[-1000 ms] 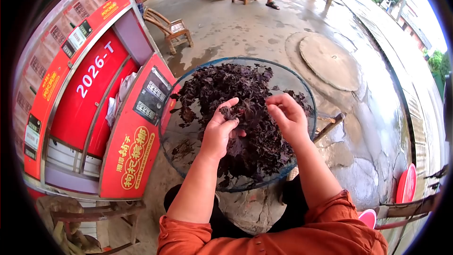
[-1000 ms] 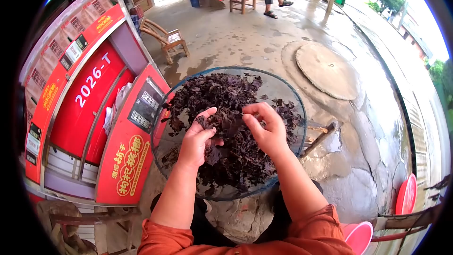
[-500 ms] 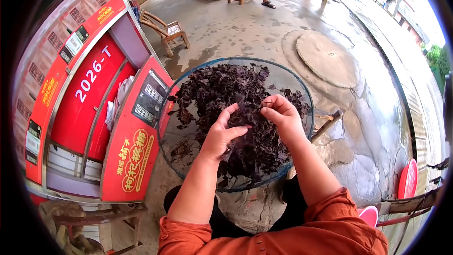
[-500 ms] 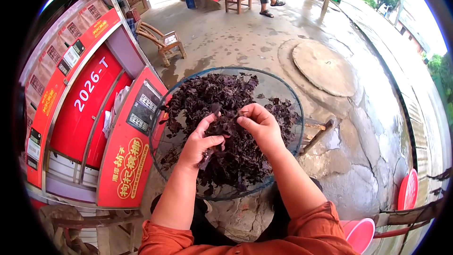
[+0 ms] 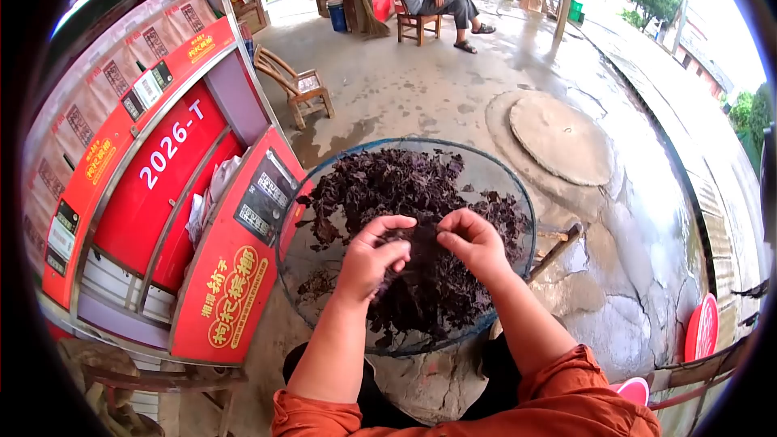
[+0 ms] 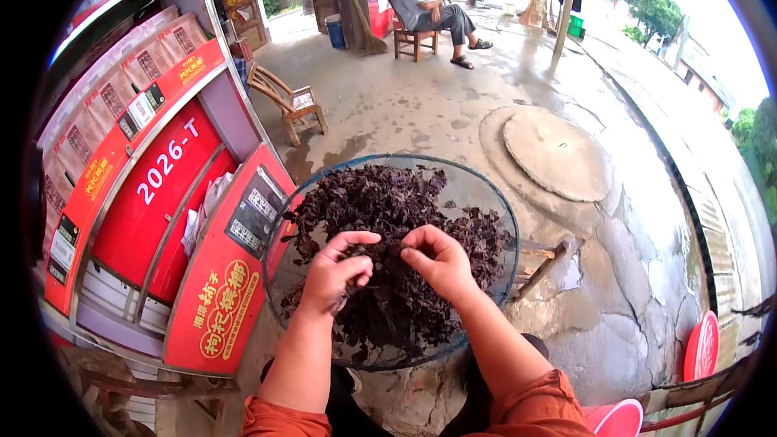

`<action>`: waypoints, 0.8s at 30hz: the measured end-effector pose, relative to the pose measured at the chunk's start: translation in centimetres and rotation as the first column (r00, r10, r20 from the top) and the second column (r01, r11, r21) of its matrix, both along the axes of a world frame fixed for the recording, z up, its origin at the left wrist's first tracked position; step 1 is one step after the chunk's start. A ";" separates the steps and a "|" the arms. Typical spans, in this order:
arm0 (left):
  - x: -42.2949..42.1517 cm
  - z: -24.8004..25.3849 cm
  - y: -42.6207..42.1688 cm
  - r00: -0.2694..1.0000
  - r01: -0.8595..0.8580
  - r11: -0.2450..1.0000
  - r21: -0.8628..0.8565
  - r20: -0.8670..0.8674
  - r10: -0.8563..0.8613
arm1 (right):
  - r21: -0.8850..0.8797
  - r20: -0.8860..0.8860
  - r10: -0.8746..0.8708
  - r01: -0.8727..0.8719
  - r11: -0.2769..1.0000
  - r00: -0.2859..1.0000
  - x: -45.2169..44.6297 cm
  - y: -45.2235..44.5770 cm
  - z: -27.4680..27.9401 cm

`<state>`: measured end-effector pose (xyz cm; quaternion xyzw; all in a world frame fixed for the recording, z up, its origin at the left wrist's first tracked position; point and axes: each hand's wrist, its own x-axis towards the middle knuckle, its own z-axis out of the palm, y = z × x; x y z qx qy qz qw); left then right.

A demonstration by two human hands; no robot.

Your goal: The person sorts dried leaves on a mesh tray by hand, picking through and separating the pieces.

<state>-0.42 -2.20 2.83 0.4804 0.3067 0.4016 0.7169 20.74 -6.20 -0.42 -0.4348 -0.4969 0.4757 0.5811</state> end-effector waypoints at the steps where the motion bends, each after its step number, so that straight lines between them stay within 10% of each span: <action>1: 0.6 0.1 -0.5 0.999 0.000 0.996 0.089 -0.047 0.004 | -0.011 -0.049 0.041 -0.042 0.999 0.998 -0.5 -0.3 0.4; 4: 1.2 -0.6 -0.2 0.943 0.000 0.707 0.708 -0.236 0.235 | 0.015 -0.112 0.099 -0.098 0.995 0.989 -1.6 -0.9 1.3; 20: 0.0 -0.2 -0.3 0.906 0.100 0.825 0.556 -0.393 0.155 | -0.135 -0.046 0.224 -0.229 0.964 0.973 0.7 -0.8 1.6; 24: -0.2 -0.4 -0.1 0.892 0.114 0.798 0.592 -0.415 0.180 | -0.009 0.295 0.120 -0.123 0.992 0.948 1.1 -0.8 2.3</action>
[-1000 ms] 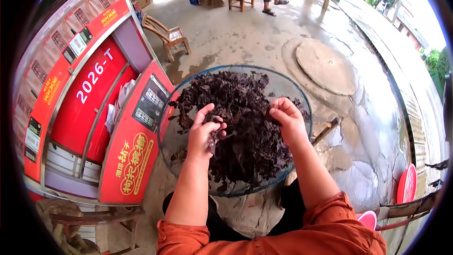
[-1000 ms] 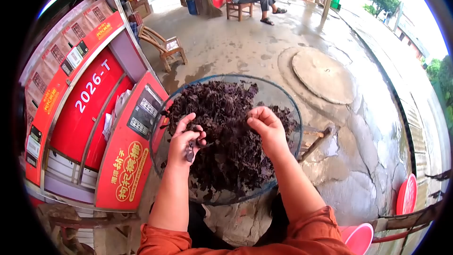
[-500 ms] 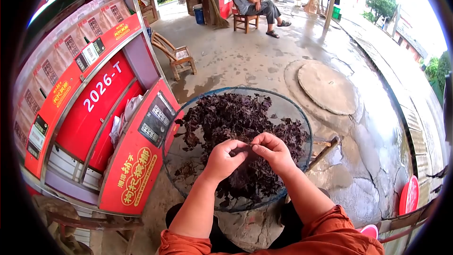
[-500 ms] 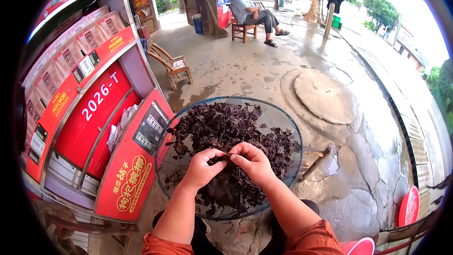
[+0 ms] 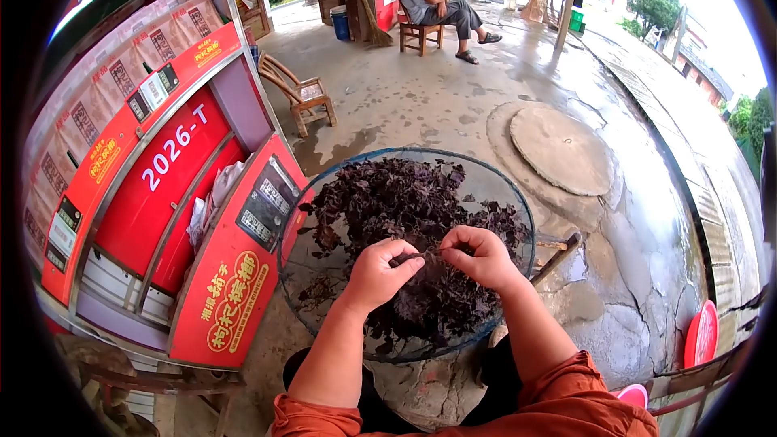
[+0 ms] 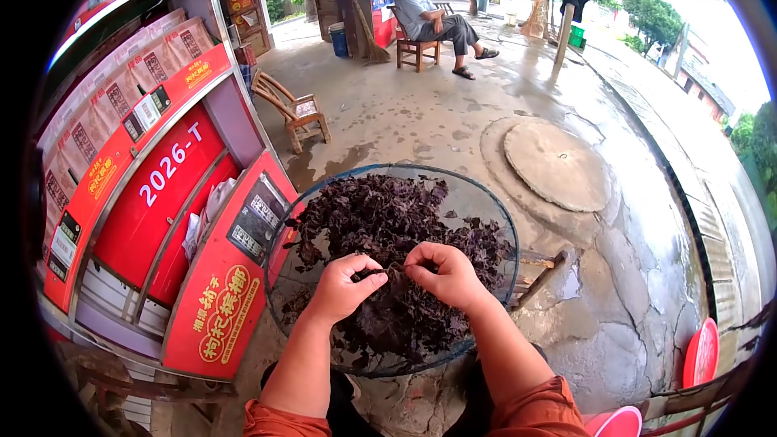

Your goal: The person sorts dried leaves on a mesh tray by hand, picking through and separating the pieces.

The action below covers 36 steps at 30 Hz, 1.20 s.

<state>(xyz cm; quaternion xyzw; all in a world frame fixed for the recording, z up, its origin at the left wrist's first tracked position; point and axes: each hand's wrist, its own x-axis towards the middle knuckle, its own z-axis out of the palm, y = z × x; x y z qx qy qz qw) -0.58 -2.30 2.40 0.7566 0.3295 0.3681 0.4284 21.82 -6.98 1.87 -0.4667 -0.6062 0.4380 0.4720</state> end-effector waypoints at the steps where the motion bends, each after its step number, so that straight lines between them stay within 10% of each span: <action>1: 0.0 0.0 0.0 1.000 -0.002 1.000 0.018 -0.025 0.002 | 0.071 0.084 -0.044 0.039 0.997 0.995 0.1 0.0 0.3; 5: 0.0 -0.2 0.1 0.998 -0.021 1.000 0.012 -0.052 0.022 | 0.376 0.274 -0.369 0.254 0.891 0.888 1.0 0.5 0.3; 7: 0.0 0.0 0.0 0.994 -0.084 0.995 0.045 -0.061 0.086 | 0.149 0.023 -0.253 0.247 0.957 0.967 1.9 0.5 0.3; 18: 1.2 -0.1 -0.9 0.990 -0.026 1.000 0.011 -0.136 0.027 | 0.293 0.317 -0.052 -0.046 0.955 0.947 -0.2 0.0 0.8; 27: 1.1 0.3 -0.6 0.997 -0.013 0.997 -0.082 -0.075 0.007 | 0.101 -0.063 -0.019 0.026 0.995 0.998 -0.2 0.6 -1.2; 31: 0.4 -1.5 0.2 0.997 -0.053 0.998 -0.039 -0.055 0.051 | -0.074 -0.552 -0.204 0.196 0.978 0.808 1.5 1.1 -1.2; 35: 0.2 -1.3 0.3 0.986 -0.120 0.970 -0.210 0.092 0.142 | -0.077 -0.362 -0.277 0.268 0.960 0.890 6.4 2.2 -2.9; 36: 0.3 -1.2 0.3 0.983 -0.112 0.950 -0.292 0.107 0.148 | 0.118 0.017 -0.377 0.372 0.921 0.926 6.4 2.0 -2.7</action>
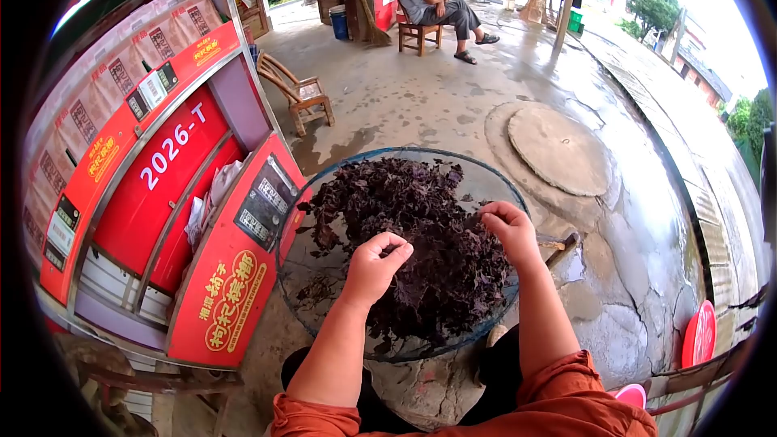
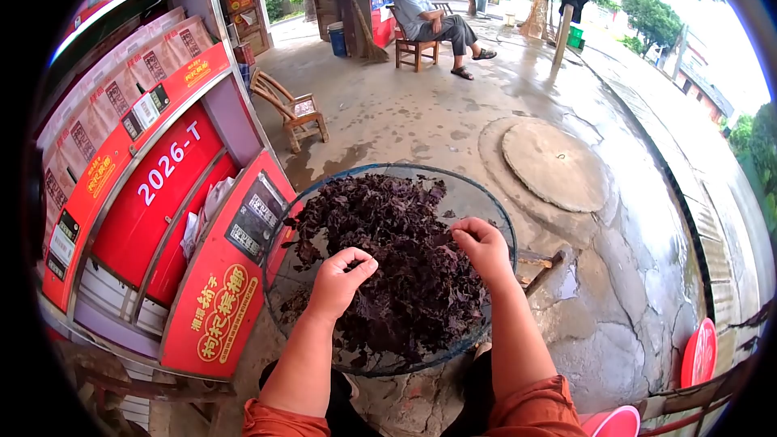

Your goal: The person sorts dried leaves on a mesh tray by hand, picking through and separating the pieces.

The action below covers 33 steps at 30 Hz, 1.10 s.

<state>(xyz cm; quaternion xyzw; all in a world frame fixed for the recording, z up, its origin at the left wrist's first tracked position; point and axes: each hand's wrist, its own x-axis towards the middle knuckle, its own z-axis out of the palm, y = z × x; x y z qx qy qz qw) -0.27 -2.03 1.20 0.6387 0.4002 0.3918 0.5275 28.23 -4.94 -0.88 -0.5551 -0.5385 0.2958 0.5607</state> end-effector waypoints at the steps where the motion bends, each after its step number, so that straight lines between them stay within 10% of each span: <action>1: 0.1 0.1 -0.1 1.000 0.002 0.997 -0.082 0.027 0.000 | 0.079 0.414 -0.126 0.102 0.992 0.902 -0.1 -0.2 0.1; 3: 0.6 0.1 -0.4 1.000 0.007 0.997 -0.080 0.018 -0.005 | 0.242 0.607 -0.240 0.111 0.964 0.758 -1.6 -0.6 0.9; 7: 1.9 -0.3 -0.8 0.996 0.078 0.995 0.060 0.027 -0.080 | -0.045 -0.146 0.339 -0.348 0.936 0.929 -6.3 -1.8 1.9; 9: 2.1 -0.4 -0.9 0.993 0.114 0.991 0.072 0.029 -0.117 | -0.147 -0.227 0.362 -0.399 0.905 0.904 -8.0 -2.4 2.8; 33: 1.6 0.6 -1.1 0.982 0.179 0.982 0.057 -0.075 -0.175 | 0.026 -0.094 0.204 -0.202 0.979 0.975 -8.1 -2.0 0.7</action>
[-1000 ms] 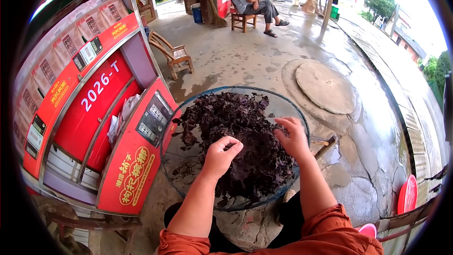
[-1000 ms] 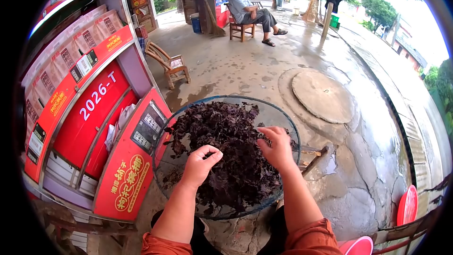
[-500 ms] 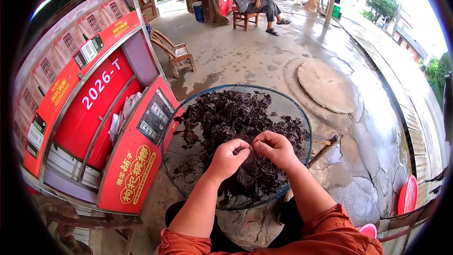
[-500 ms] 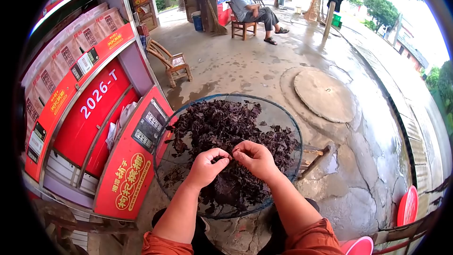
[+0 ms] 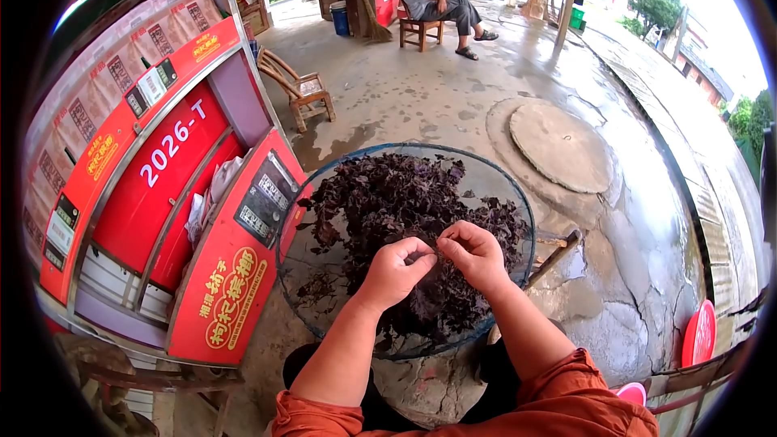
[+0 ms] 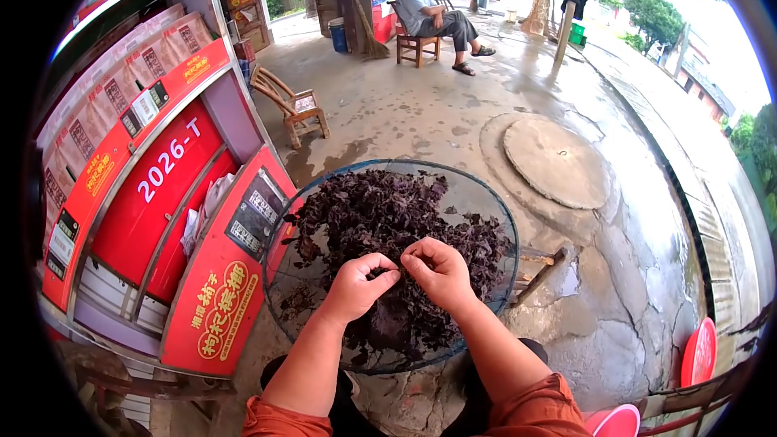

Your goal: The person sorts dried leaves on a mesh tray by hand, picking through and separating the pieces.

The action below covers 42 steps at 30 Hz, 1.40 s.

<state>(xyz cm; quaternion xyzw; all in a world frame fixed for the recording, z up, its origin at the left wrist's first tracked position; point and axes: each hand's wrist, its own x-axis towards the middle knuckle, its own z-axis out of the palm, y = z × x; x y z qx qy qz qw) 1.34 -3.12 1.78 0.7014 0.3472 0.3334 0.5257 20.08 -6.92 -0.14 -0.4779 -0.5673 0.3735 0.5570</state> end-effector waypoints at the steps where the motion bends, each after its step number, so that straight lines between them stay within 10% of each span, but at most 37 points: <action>1: 0.0 0.0 0.0 1.000 -0.001 1.000 0.000 0.000 0.001 | 0.007 0.019 -0.032 0.032 0.999 0.999 -0.2 -0.1 0.2; 9: -0.6 -0.6 0.2 0.999 -0.032 0.998 0.052 0.034 0.030 | -0.075 -0.410 -0.214 0.201 0.977 0.887 2.0 1.2 0.1; 16: -0.5 -0.4 0.3 0.983 -0.153 0.975 -0.159 0.078 0.167 | -0.097 0.194 -0.273 0.295 0.951 0.942 4.8 1.3 0.1; 20: 0.3 -0.9 0.0 0.984 -0.094 0.991 -0.096 0.141 0.106 | -0.147 -0.050 0.197 -0.203 0.968 0.979 0.9 0.0 0.9; 39: -0.2 0.0 -0.1 0.998 -0.053 0.992 0.117 0.024 0.051 | -0.275 -0.195 0.287 -0.334 0.902 0.938 1.2 0.0 0.5; 42: 0.0 -0.5 -0.1 0.999 -0.033 0.992 0.125 -0.005 0.034 | -0.253 0.001 0.264 -0.255 0.933 0.965 1.3 -0.1 0.7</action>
